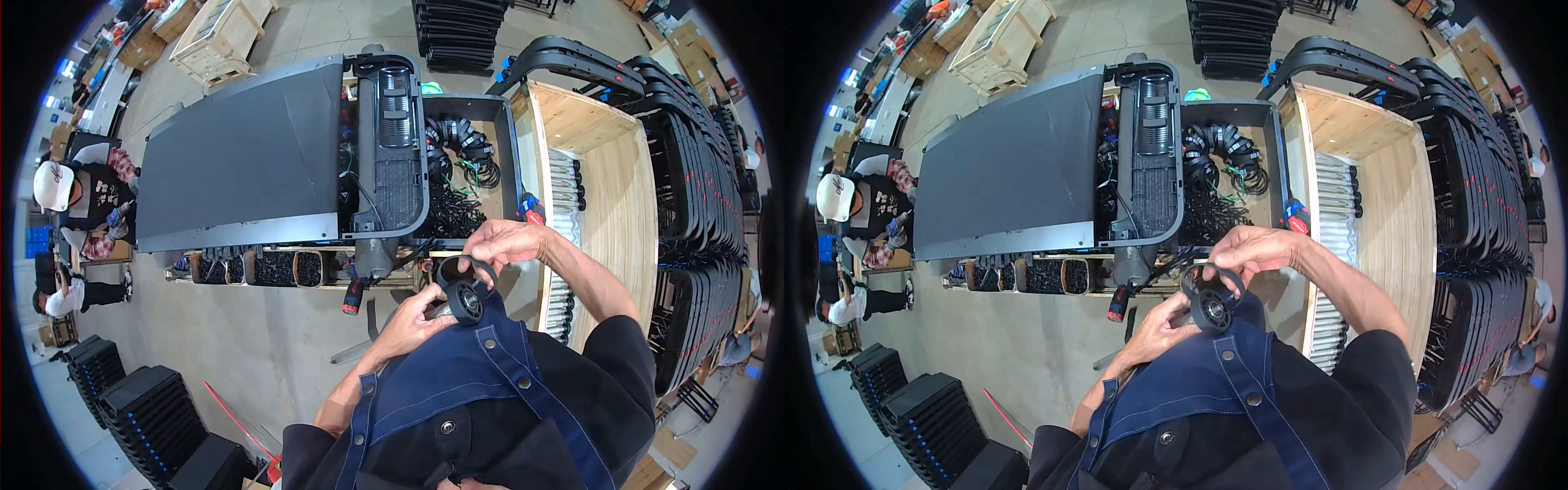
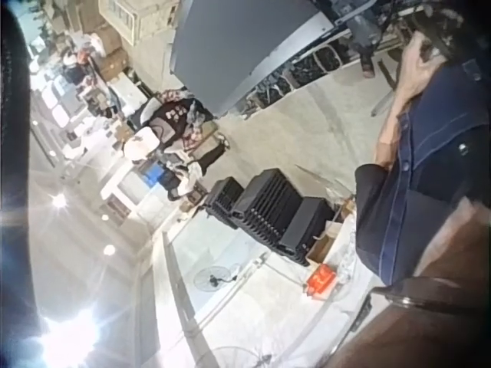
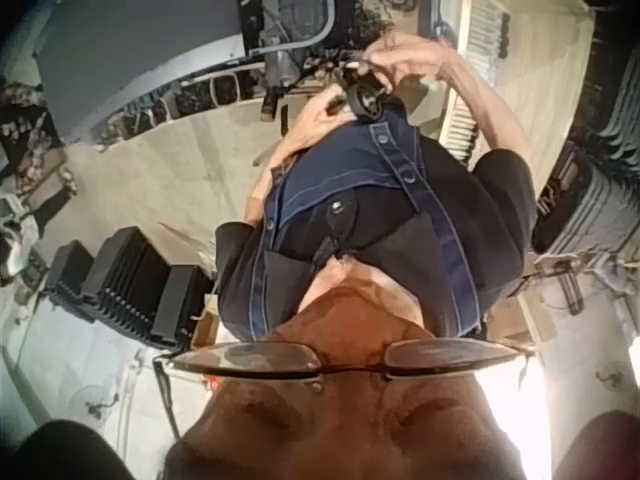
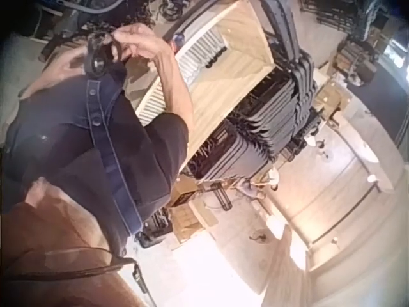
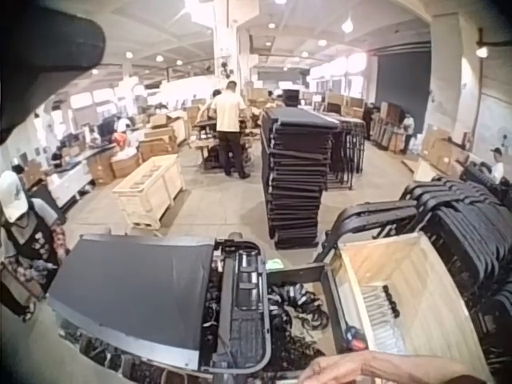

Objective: The recorder assembles components of a treadmill, including installing the motor cover and side rails using power tools.

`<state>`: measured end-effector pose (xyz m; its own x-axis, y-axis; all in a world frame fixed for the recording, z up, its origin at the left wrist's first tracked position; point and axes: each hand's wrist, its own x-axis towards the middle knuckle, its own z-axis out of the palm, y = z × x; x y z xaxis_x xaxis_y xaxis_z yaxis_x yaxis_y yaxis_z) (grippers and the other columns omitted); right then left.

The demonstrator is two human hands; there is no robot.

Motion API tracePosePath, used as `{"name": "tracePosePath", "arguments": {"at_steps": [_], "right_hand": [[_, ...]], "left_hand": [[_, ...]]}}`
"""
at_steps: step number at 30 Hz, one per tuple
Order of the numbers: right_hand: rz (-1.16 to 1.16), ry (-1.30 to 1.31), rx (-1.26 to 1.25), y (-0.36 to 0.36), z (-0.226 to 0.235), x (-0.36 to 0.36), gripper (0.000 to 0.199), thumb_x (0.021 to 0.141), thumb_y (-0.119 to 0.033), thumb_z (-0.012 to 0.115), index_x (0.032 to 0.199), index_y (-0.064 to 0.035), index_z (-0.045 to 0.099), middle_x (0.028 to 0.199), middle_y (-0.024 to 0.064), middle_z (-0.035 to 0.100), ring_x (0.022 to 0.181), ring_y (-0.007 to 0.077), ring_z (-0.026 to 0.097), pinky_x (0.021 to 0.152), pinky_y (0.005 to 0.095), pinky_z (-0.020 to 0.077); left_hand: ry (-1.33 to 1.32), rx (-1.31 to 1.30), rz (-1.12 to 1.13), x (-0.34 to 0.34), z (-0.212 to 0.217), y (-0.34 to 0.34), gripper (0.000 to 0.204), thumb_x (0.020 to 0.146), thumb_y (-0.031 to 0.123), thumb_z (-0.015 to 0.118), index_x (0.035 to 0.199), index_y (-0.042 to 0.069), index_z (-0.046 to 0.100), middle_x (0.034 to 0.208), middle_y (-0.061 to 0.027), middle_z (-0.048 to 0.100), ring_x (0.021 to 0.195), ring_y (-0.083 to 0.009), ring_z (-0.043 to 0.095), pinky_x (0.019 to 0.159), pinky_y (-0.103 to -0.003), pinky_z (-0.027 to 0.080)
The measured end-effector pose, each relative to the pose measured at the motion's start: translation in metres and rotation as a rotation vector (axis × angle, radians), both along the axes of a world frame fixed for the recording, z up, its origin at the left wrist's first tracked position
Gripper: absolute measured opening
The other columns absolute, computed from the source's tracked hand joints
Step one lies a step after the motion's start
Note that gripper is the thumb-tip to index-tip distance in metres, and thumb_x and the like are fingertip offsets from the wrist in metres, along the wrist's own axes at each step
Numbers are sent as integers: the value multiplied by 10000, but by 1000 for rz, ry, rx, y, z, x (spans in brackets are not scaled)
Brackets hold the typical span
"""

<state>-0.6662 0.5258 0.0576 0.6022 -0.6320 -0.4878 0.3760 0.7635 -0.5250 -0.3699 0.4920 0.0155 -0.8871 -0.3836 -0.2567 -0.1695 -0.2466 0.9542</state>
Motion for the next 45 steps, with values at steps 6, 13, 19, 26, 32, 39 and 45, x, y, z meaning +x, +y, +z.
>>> {"name": "tracePosePath", "arguments": {"at_steps": [6, 13, 19, 26, 32, 39, 45], "right_hand": [[128, 896, -725, -12, -2, 11, 218, 863, -106, 773, 1065, -50, 712, 826, 78, 718, 707, 197, 729, 570, 293, 573], [221, 1659, -1605, -17, -23, 33, 188, 803, -133, 668, 972, -58, 636, 944, 42, 614, 727, 228, 649, 594, 350, 540], [-302, 1567, -1547, 11, -25, 87, 212, 746, -91, 701, 944, -57, 634, 899, 84, 575, 775, 245, 616, 636, 352, 528], [-491, 1199, -979, 21, -69, 93, 197, 770, -29, 780, 936, -10, 676, 875, 111, 614, 819, 291, 609, 715, 391, 489], [-474, 1566, -1501, 14, -32, 111, 267, 738, -56, 791, 988, -49, 698, 825, 73, 581, 756, 255, 576, 609, 364, 486], [-757, 1563, -1276, -13, -47, 115, 306, 777, 31, 756, 1046, -27, 622, 828, 115, 619, 627, 287, 634, 525, 393, 496], [-709, 1448, -1187, -34, -44, 140, 239, 854, 72, 680, 1065, -4, 598, 842, 151, 705, 694, 328, 715, 580, 402, 547]], "left_hand": [[-105, -78, -104, -15, 14, -13, 369, 882, 229, 801, 1057, -11, 582, 848, -64, 614, 782, -122, 527, 684, -317, 455], [-369, 362, 62, -27, -21, -26, 325, 949, 290, 727, 1116, 43, 598, 907, -57, 682, 639, -110, 598, 536, -260, 459], [-287, 401, 337, -12, -32, -50, 325, 971, 226, 689, 1205, 88, 510, 885, -83, 687, 579, -130, 607, 460, -250, 472], [-94, 488, 388, 4, -11, -55, 287, 1001, 244, 660, 1187, 70, 528, 877, -91, 676, 570, -126, 612, 464, -243, 483], [131, 678, 409, 14, -3, -72, 284, 1042, 261, 600, 1243, 72, 536, 893, -115, 668, 567, -166, 629, 484, -264, 518], [84, 490, 518, 15, 13, -67, 258, 1034, 268, 622, 1188, 69, 566, 862, -95, 673, 578, -140, 639, 475, -241, 512], [118, 457, 611, 18, 9, -87, 316, 1012, 335, 655, 1139, 59, 569, 874, -89, 676, 570, -119, 626, 464, -244, 502]]}}
